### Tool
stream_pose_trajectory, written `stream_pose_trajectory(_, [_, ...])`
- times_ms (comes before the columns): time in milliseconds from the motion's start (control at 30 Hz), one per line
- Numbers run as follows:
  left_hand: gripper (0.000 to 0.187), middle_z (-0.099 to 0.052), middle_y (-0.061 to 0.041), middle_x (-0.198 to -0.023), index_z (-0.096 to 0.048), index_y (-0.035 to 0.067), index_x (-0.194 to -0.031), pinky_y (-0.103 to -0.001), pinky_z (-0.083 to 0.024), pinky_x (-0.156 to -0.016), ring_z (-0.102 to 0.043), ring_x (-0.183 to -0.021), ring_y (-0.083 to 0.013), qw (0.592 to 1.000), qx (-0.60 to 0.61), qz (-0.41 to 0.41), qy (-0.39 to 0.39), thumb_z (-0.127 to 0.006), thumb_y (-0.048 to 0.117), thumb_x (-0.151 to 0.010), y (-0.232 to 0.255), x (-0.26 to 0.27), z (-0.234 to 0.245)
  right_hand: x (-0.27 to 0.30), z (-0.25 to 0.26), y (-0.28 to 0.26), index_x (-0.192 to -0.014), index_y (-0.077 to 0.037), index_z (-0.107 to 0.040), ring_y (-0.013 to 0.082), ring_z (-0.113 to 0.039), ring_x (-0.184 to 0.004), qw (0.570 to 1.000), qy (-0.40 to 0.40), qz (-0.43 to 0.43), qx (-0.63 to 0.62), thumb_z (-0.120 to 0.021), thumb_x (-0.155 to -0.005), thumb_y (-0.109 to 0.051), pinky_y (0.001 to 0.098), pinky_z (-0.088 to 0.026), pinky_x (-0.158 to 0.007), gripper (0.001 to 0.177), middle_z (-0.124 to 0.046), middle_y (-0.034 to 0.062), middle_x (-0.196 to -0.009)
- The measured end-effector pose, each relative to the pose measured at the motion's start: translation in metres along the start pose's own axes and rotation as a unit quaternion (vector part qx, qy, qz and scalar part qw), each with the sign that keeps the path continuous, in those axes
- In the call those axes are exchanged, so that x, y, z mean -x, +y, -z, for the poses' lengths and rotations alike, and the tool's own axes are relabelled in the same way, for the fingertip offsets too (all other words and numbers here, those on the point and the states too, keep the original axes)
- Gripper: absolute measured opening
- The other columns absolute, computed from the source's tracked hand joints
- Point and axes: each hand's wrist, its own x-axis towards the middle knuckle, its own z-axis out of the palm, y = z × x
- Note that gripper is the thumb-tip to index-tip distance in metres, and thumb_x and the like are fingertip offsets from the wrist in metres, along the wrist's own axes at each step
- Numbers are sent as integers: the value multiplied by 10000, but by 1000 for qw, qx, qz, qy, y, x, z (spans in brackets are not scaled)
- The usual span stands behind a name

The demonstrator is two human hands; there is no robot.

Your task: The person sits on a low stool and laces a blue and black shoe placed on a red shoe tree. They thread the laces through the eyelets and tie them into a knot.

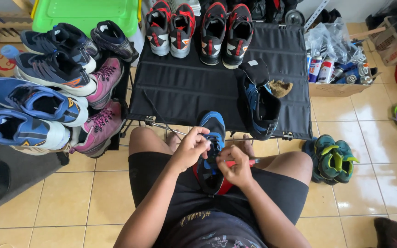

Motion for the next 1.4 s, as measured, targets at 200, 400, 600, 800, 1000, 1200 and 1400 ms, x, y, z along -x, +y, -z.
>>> stream_pose_trajectory(200, [232, -680, -155, -891, -563, 64, -1248, -384, -622, -730, -654, -638, -191, 894, 448, 4, 34, -548, 12, -1021, 19, -12, -16, -7, -22, -19, -1181, -59, -506, 157, -727, -905, 927, -106, -98, -346, -814, -749, 148, 298, -559, -800, 570, -752, 88, -967])
stream_pose_trajectory(400, [176, -631, -114, -775, -606, 104, -1179, -189, -393, -431, -411, -471, -70, 875, 468, 27, 121, -563, 31, -1025, -25, -29, 24, -4, 15, 25, -1090, 35, -614, 212, -703, -551, 878, -96, -261, -389, -641, -935, 29, 280, -547, -478, 158, -721, 202, -721])
stream_pose_trajectory(600, [160, -642, -94, -727, -623, 39, -1136, -210, -413, -392, -419, -459, -59, 930, 221, 120, 268, -629, 52, -977, -90, -27, 45, -20, 59, 40, -1105, 77, -633, 54, -408, -437, 874, 28, -282, -395, -537, -994, 52, 201, -400, -386, 149, -628, 167, -719])
stream_pose_trajectory(800, [264, -614, -90, -1174, -707, 151, -1140, -441, -459, -1011, -590, -1138, -310, 896, -260, -177, 313, -757, 124, -883, -43, -16, 11, -25, 28, 32, -1105, 8, -742, 86, -552, -491, 969, -61, -194, -139, -654, -953, -3, 248, -510, -459, 176, -771, 164, -810])
stream_pose_trajectory(1000, [271, -776, -86, -1086, -702, 100, -1262, -394, -554, -948, -729, -1037, -235, 976, 7, -204, 71, -665, 162, -1001, -20, 0, -19, -43, -1, 9, -971, -124, -775, 286, -674, -592, 988, -151, -10, 26, -772, -899, -135, 463, -570, -791, 73, -677, 59, -635])
stream_pose_trajectory(1200, [71, -763, -123, -835, -782, 77, -955, -344, -573, -737, -748, -783, -269, 983, -88, -149, 63, -770, 137, -919, -29, -1, 9, -46, -10, -2, -969, -128, -811, 298, -729, -808, 991, -112, 35, 67, -728, -918, -79, 439, -558, -845, 109, -742, 59, -876])
stream_pose_trajectory(1400, [116, -764, -138, -823, -801, 61, -973, -344, -573, -682, -750, -720, -272, 991, -88, -88, 40, -781, 16, -867, -33, 0, 19, -32, -24, 1, -943, -118, -751, 281, -684, -777, 987, -66, 90, 116, -820, -837, -123, 401, -526, -776, 127, -743, 38, -847])
